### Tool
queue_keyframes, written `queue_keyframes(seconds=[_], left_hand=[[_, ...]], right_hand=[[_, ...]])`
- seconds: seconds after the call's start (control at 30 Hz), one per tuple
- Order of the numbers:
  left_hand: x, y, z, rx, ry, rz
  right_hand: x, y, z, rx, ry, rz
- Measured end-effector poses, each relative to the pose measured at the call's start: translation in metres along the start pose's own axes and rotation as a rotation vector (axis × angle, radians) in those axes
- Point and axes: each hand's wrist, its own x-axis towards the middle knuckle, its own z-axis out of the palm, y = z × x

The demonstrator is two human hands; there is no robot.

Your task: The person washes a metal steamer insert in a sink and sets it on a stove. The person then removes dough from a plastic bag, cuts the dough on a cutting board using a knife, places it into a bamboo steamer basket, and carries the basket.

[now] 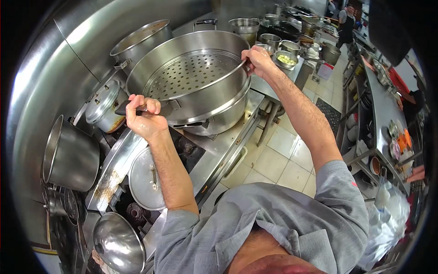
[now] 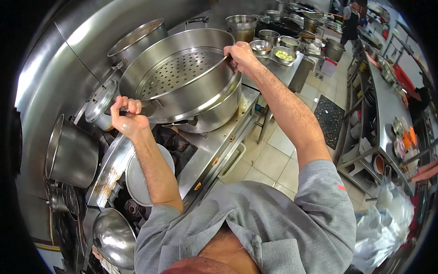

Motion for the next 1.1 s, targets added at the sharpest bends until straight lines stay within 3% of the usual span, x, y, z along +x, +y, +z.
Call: queue_keyframes(seconds=[0.37, 1.1], left_hand=[[0.017, -0.067, -0.025, -0.014, -0.012, -0.063], [0.004, -0.078, -0.04, -0.005, 0.05, -0.111]], right_hand=[[0.05, 0.052, -0.022, 0.112, 0.025, -0.015], [0.055, 0.066, -0.026, 0.039, -0.026, -0.031]])
